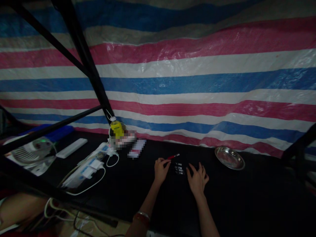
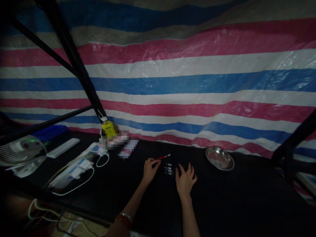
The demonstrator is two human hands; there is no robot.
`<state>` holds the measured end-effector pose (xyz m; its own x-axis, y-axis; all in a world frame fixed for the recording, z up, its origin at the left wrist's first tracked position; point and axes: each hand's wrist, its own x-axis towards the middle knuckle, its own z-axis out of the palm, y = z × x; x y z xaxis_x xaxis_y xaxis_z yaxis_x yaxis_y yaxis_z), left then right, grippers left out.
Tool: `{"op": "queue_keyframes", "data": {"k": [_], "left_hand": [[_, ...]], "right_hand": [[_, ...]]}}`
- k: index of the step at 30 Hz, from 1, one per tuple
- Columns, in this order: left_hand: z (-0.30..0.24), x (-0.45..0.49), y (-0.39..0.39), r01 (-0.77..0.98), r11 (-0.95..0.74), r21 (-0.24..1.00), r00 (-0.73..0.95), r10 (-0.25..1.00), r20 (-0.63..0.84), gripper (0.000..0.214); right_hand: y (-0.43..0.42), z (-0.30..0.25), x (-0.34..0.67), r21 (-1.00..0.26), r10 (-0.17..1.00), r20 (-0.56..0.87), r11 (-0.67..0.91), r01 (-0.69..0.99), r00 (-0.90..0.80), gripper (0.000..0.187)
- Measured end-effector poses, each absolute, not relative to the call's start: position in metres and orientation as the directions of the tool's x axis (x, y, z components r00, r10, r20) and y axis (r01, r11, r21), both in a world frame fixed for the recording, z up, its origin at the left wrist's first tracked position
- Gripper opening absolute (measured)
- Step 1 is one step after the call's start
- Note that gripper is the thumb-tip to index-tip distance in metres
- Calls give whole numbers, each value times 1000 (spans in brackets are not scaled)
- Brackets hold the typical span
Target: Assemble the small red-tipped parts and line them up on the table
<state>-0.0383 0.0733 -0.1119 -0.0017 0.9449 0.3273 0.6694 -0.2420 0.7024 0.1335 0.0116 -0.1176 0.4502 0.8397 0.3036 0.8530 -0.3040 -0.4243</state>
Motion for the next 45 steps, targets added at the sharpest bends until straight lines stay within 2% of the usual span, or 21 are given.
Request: {"op": "queue_keyframes", "data": {"k": [7, 20, 30, 38, 45], "left_hand": [[-111, -38, 73, 674, -263, 691, 23, 942, 336, 18], [-107, -36, 70, 669, -242, 702, 6, 947, 320, 17], [-103, -35, 68, 688, -222, 691, 24, 959, 284, 17], [-101, -36, 66, 703, -237, 670, 59, 959, 277, 19], [-97, -34, 63, 706, -226, 671, 62, 964, 260, 18]], "right_hand": [[12, -124, 139, -493, 833, 323, -257, 831, 449, 30], [15, -131, 147, -589, 806, 347, -209, 780, 478, 31], [12, -118, 143, -545, 834, 294, -254, 799, 466, 34], [8, -112, 131, -382, 894, 316, -187, 905, 318, 40], [6, -111, 128, -326, 913, 298, -177, 929, 279, 40]]}}
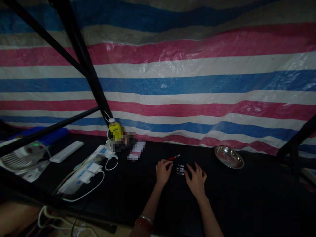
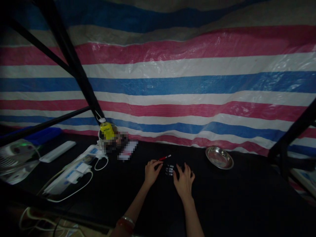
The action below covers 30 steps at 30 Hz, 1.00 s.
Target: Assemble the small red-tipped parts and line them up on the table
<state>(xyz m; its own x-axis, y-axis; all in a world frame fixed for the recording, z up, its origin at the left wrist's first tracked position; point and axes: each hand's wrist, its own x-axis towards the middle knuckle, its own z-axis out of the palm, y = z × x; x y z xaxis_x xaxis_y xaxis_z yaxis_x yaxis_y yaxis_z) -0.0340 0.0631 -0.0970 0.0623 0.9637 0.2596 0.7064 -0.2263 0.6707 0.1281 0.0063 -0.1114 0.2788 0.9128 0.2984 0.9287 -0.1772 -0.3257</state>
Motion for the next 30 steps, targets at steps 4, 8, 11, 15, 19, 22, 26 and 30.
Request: {"op": "queue_keyframes", "data": {"k": [4, 8, 11, 15, 19, 22, 26, 30], "left_hand": [[-95, -33, 62, 700, -229, 676, 59, 963, 264, 18], [-94, -33, 61, 699, -226, 678, 57, 963, 263, 17], [-94, -33, 61, 701, -223, 677, 60, 965, 256, 18], [-96, -33, 62, 703, -219, 676, 60, 966, 251, 20], [-97, -33, 63, 701, -227, 676, 60, 964, 261, 19], [-96, -34, 62, 702, -232, 673, 67, 963, 262, 20], [-95, -34, 62, 696, -228, 681, 67, 965, 254, 21], [-96, -34, 62, 685, -228, 692, 65, 965, 253, 21]], "right_hand": [[7, -112, 128, -299, 915, 297, -183, 937, 273, 38], [7, -113, 128, -267, 914, 295, -200, 943, 278, 39], [7, -113, 128, -261, 911, 296, -214, 941, 289, 40], [7, -111, 127, -274, 908, 299, -213, 938, 294, 43], [5, -108, 127, -286, 925, 286, -167, 944, 251, 42], [5, -108, 127, -289, 933, 274, -153, 945, 235, 40], [5, -111, 128, -298, 928, 273, -168, 940, 252, 38], [6, -113, 131, -329, 912, 288, -192, 925, 292, 34]]}}
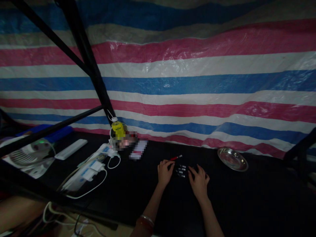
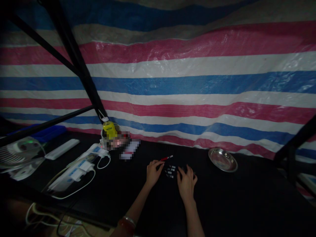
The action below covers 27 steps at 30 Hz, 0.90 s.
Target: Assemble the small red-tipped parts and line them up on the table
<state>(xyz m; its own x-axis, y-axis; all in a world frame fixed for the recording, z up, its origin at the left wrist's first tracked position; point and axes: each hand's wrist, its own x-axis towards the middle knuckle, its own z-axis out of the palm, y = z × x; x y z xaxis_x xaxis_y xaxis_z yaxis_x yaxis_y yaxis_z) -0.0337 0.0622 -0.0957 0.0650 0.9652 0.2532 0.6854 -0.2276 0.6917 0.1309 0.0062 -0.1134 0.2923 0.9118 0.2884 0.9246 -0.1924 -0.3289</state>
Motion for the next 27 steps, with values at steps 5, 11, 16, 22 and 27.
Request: {"op": "queue_keyframes", "data": {"k": [5, 11, 16, 22, 27], "left_hand": [[-96, -34, 62, 672, -231, 704, 50, 962, 267, 22], [-98, -35, 58, 679, -270, 683, 71, 950, 305, 34], [-102, -33, 57, 649, -302, 698, 61, 936, 348, 54], [-108, -25, 57, 350, -277, 895, -48, 949, 312, 49], [-114, -16, 56, 216, -196, 957, -58, 975, 213, 49]], "right_hand": [[8, -117, 136, -411, 871, 291, -261, 873, 397, 33], [10, -122, 140, -484, 821, 311, -296, 823, 478, 36], [16, -117, 137, -499, 841, 332, -228, 836, 427, 36], [28, -108, 125, -396, 870, 374, -164, 904, 321, 42], [34, -109, 119, -303, 878, 333, -247, 920, 345, 42]]}}
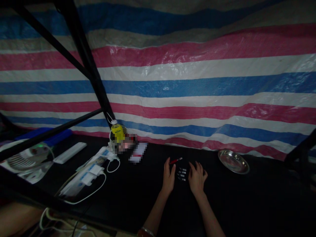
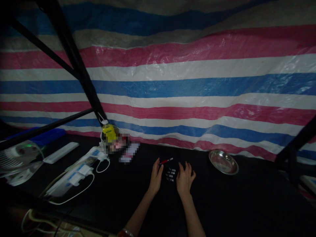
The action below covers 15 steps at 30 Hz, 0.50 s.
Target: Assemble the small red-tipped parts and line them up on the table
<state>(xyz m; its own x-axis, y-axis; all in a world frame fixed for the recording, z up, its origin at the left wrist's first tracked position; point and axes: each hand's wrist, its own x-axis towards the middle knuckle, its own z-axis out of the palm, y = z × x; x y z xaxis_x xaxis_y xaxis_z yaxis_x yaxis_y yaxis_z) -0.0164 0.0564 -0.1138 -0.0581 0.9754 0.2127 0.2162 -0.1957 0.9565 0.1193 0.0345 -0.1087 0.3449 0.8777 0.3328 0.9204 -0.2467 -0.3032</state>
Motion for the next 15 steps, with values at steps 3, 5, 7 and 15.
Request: {"op": "queue_keyframes", "data": {"k": [3, 5, 7, 15], "left_hand": [[-116, -13, 57, 191, -190, 963, -50, 978, 203, 49], [-116, -13, 57, 176, -180, 968, -51, 980, 192, 49], [-117, -12, 58, 154, -177, 972, -51, 981, 187, 49], [-119, -9, 59, 196, -179, 964, -35, 981, 189, 49]], "right_hand": [[38, -111, 119, -275, 881, 328, -256, 927, 341, 41], [39, -112, 118, -260, 883, 331, -253, 932, 332, 41], [41, -112, 117, -246, 885, 332, -254, 936, 327, 40], [41, -113, 113, -227, 899, 312, -243, 943, 307, 40]]}}
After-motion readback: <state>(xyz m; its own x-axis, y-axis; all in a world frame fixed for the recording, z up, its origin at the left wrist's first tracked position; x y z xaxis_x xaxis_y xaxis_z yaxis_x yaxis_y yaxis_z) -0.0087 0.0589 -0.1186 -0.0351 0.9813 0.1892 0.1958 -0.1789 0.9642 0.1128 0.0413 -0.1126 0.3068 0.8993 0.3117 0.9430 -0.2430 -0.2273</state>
